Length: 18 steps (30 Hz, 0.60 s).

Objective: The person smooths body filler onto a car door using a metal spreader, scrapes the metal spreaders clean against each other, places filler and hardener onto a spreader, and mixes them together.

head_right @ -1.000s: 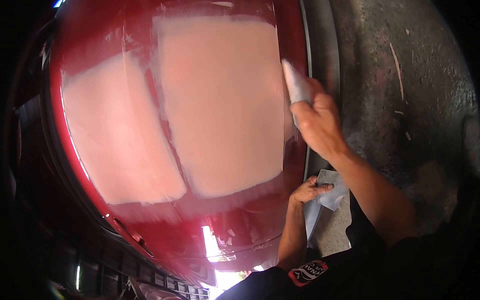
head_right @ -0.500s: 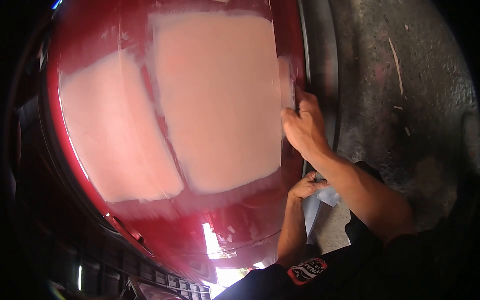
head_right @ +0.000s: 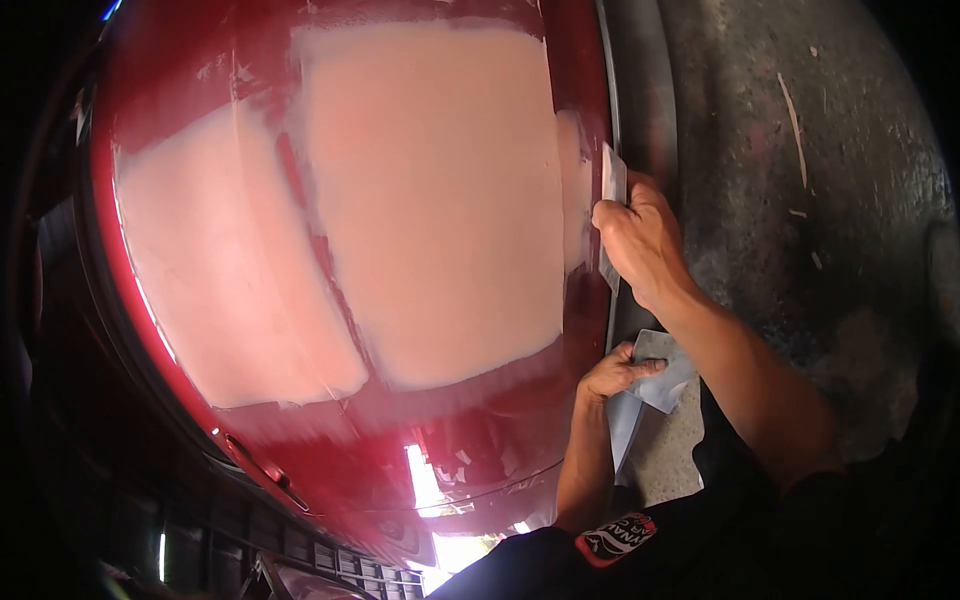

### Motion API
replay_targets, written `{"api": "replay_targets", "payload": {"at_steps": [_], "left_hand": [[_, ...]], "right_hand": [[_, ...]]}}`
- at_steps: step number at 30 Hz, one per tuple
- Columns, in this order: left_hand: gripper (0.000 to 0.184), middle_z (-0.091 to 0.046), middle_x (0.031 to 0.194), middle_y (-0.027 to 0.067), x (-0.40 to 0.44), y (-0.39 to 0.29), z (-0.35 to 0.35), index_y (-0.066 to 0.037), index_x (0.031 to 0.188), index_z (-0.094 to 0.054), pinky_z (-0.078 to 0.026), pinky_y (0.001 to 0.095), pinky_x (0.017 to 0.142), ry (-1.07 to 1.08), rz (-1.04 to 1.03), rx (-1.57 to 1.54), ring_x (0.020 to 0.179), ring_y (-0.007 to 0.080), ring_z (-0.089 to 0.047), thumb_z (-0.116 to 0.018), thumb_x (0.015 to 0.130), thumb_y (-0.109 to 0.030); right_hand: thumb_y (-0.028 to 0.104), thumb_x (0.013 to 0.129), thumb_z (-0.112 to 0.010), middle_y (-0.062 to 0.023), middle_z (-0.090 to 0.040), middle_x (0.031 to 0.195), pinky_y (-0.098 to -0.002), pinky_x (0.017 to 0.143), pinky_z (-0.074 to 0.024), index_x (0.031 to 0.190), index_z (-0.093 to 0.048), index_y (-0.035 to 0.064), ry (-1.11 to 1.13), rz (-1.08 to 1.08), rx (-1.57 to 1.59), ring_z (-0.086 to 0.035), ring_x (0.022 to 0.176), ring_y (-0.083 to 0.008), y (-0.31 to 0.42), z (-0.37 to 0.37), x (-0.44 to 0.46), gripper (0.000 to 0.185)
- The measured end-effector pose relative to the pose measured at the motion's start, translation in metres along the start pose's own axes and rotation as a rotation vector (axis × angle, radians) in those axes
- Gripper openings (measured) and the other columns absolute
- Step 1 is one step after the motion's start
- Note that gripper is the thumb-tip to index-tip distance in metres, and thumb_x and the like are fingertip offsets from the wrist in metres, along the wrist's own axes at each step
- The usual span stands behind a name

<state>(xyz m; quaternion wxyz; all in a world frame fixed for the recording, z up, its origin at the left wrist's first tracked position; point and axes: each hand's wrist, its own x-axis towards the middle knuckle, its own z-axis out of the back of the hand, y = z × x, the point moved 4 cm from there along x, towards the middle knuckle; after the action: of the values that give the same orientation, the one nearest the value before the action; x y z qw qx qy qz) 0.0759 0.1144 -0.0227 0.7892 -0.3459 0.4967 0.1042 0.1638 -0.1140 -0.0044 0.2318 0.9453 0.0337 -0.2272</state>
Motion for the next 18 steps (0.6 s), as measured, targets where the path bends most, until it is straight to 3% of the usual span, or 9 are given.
{"api": "replay_targets", "payload": {"at_steps": [7,9,12,14,16,18], "left_hand": [[0.021,-0.063,0.09,-0.0052,0.001,0.004,0.003,-0.002,0.1,-0.066,-0.044,0.0223,0.079,0.011,0.0,-0.011,0.085,0.0056,-0.053,-0.071,0.083,-0.012],[0.023,-0.064,0.093,-0.0038,-0.001,-0.001,0.001,-0.001,0.102,-0.065,-0.045,0.0232,0.081,0.019,-0.025,-0.049,0.088,0.0066,-0.054,-0.07,0.083,-0.011],[0.027,-0.064,0.1,-0.0003,-0.011,-0.016,-0.004,0.0,0.108,-0.063,-0.045,0.0255,0.087,0.03,-0.061,-0.144,0.095,0.0091,-0.056,-0.07,0.083,-0.009],[0.03,-0.064,0.104,0.0018,-0.012,-0.018,-0.003,0.0,0.111,-0.061,-0.045,0.0269,0.09,0.04,-0.07,-0.202,0.099,0.0106,-0.056,-0.069,0.083,-0.008],[0.034,-0.062,0.11,0.0048,-0.011,-0.014,0.001,0.001,0.114,-0.059,-0.044,0.0291,0.094,0.001,-0.12,0.013,0.106,0.013,-0.055,-0.069,0.082,-0.005],[0.033,-0.063,0.108,0.0041,-0.012,-0.015,-0.002,0.001,0.113,-0.059,-0.045,0.0288,0.093,-0.008,-0.122,-0.034,0.104,0.0125,-0.056,-0.069,0.082,-0.005]], "right_hand": [[0.009,0.078,-0.049,-0.0143,-0.055,0.112,-0.0322,0.085,-0.0437,0.123,-0.051,-0.002,-0.067,0.151,0.0,-0.056,0.098,-0.0223,0.003,-0.021,-0.003,0.046],[0.007,0.078,-0.05,-0.0163,-0.05,0.118,-0.0346,0.09,-0.0434,0.129,-0.047,-0.0015,-0.079,0.33,-0.269,-0.054,0.104,-0.028,0.017,-0.028,-0.014,0.052],[0.005,0.077,-0.05,-0.0175,-0.046,0.119,-0.0359,0.093,-0.0424,0.134,-0.042,-0.0009,-0.045,0.442,-0.358,-0.051,0.108,-0.0311,0.023,-0.035,-0.029,0.058],[0.004,0.076,-0.051,-0.017,-0.048,0.116,-0.0365,0.094,-0.0423,0.135,-0.041,-0.0003,-0.032,0.384,-0.322,-0.052,0.108,-0.0313,0.028,-0.041,-0.038,0.059],[0.003,0.076,-0.051,-0.0171,-0.048,0.116,-0.0376,0.092,-0.0434,0.136,-0.041,0.002,-0.027,0.437,-0.36,-0.053,0.106,-0.032,0.032,-0.042,-0.043,0.061],[0.002,0.075,-0.05,-0.0162,-0.049,0.115,-0.0377,0.091,-0.0437,0.135,-0.042,0.0044,0.0,0.415,-0.314,-0.054,0.105,-0.0316,0.034,-0.038,-0.045,0.061]]}}
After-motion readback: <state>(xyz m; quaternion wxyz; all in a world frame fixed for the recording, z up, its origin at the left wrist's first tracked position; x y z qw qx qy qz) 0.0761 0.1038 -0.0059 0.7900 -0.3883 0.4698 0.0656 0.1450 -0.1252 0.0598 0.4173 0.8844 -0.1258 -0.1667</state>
